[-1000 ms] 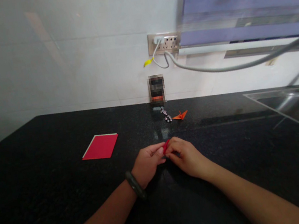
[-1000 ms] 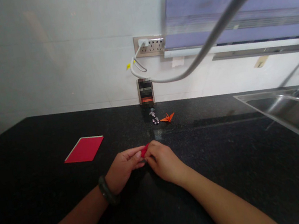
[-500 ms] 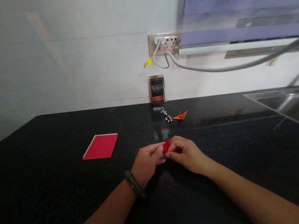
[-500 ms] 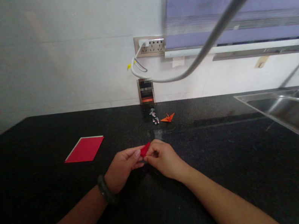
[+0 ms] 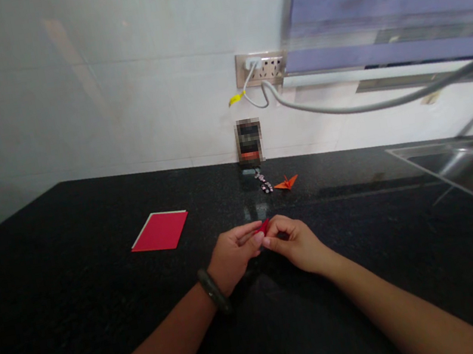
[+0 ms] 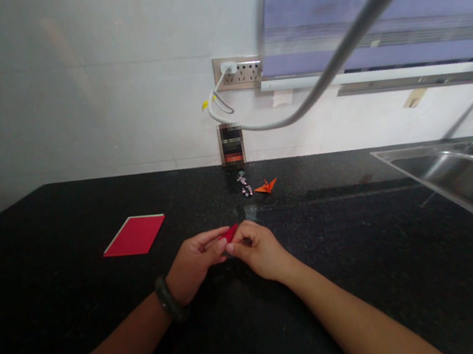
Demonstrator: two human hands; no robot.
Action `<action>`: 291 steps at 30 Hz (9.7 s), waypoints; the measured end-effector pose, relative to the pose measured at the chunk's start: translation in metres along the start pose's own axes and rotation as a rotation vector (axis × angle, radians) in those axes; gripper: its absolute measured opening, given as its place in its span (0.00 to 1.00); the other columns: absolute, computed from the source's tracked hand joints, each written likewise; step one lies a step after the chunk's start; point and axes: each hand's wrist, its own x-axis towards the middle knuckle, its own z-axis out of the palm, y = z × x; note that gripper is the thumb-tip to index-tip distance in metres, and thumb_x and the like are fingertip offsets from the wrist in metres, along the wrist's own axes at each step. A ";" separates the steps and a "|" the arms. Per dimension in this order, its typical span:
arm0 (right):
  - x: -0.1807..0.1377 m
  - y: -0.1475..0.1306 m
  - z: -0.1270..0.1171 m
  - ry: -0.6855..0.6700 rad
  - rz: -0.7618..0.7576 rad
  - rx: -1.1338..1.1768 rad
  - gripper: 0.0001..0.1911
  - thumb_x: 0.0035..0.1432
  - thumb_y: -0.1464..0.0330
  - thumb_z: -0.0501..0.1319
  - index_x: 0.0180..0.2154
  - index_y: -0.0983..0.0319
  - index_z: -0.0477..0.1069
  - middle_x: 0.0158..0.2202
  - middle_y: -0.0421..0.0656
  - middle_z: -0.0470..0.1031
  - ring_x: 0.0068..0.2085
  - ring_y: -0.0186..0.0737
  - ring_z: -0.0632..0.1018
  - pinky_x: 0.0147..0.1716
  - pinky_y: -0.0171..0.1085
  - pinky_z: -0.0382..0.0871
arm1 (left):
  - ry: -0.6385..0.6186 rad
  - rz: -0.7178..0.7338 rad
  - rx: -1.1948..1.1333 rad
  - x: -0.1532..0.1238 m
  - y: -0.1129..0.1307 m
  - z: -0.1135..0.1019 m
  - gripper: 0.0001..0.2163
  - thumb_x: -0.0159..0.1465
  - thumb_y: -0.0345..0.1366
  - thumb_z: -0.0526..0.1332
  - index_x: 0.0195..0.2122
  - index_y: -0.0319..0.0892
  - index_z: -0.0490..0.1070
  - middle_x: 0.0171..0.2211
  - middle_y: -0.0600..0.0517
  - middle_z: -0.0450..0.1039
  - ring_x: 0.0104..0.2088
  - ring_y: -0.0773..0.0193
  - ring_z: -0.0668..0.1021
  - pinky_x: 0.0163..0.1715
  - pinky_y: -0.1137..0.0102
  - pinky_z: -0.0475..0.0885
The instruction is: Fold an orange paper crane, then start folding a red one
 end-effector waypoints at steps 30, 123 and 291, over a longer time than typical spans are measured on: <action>-0.003 -0.005 0.002 -0.019 0.027 -0.099 0.07 0.49 0.65 0.61 0.26 0.62 0.65 0.26 0.38 0.66 0.26 0.31 0.66 0.25 0.30 0.61 | 0.066 0.227 0.206 0.003 -0.004 -0.001 0.10 0.52 0.36 0.61 0.34 0.38 0.76 0.33 0.49 0.78 0.34 0.62 0.78 0.36 0.69 0.73; -0.001 -0.009 0.010 -0.129 0.500 0.197 0.14 0.50 0.63 0.57 0.19 0.65 0.65 0.14 0.36 0.65 0.15 0.26 0.64 0.16 0.27 0.58 | 0.020 0.188 0.089 0.008 -0.008 -0.003 0.11 0.57 0.38 0.56 0.34 0.36 0.71 0.27 0.51 0.74 0.27 0.66 0.75 0.28 0.72 0.69; 0.003 -0.015 0.004 0.075 0.438 0.106 0.10 0.48 0.64 0.57 0.21 0.63 0.64 0.14 0.34 0.62 0.15 0.26 0.62 0.13 0.27 0.54 | 0.156 0.256 0.370 0.004 -0.011 -0.002 0.08 0.55 0.38 0.57 0.30 0.39 0.70 0.22 0.52 0.73 0.23 0.67 0.74 0.23 0.74 0.67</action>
